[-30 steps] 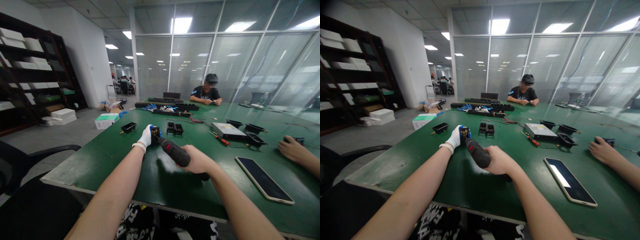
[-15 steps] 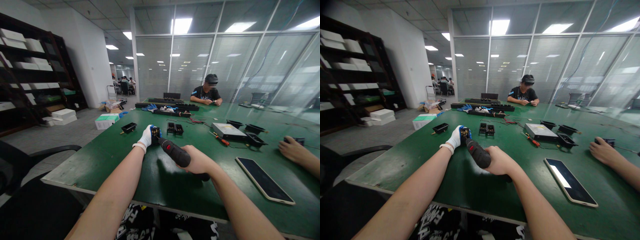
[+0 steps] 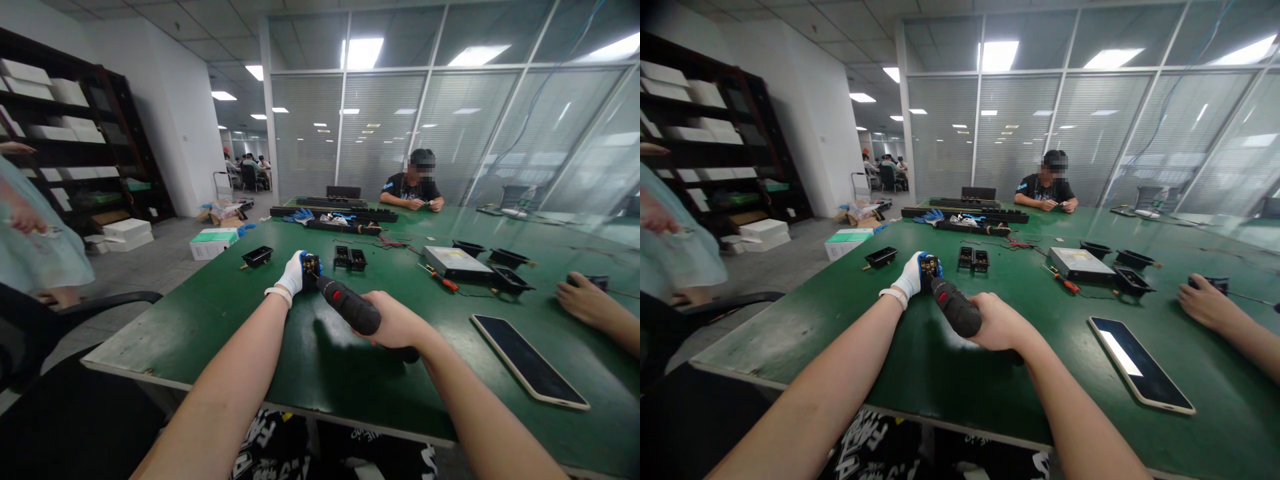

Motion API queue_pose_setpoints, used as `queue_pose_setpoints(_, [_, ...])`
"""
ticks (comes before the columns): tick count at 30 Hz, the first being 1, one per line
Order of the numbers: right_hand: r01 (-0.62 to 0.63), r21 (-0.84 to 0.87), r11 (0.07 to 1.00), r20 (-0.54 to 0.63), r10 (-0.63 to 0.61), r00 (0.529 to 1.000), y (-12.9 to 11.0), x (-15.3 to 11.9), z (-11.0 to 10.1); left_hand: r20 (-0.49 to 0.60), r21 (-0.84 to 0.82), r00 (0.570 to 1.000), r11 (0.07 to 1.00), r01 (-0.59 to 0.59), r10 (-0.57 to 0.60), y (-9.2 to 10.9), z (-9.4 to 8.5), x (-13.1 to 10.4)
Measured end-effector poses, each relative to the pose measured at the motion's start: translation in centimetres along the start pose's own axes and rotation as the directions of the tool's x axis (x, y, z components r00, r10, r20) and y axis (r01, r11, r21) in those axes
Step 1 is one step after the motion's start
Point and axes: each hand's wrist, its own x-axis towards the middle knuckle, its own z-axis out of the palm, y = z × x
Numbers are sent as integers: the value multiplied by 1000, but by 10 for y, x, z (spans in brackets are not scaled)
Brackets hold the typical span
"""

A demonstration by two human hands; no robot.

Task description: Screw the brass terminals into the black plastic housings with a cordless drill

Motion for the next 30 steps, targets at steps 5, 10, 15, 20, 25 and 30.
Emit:
queue_pose_setpoints(5, [-11,-4,1000,-2,11,1000,0,0,0,2,11,1000,1000,2,-2,0,1,-2])
queue_pose_setpoints(10, [1,12,1000,7,-1,1000,-1,0,-1,-5,-10,1000,1000,11,-11,0,2,-4])
queue_pose_setpoints(15, [-31,10,999,11,31,999,-2,0,-1,-9,-27,1000,999,26,-26,0,2,-5])
queue_pose_setpoints(20, [-11,-4,1000,7,11,1000,-2,0,-1,-4,-13,1000,1000,16,-16,1,2,-5])
queue_pose_setpoints(25, [-13,4,1000,11,13,1000,-1,0,-1,-3,-9,1000,1000,17,-17,1,1,-5])
queue_pose_setpoints(30, [-18,6,1000,8,18,1000,0,0,0,4,-8,1000,1000,12,-12,1,0,-3])
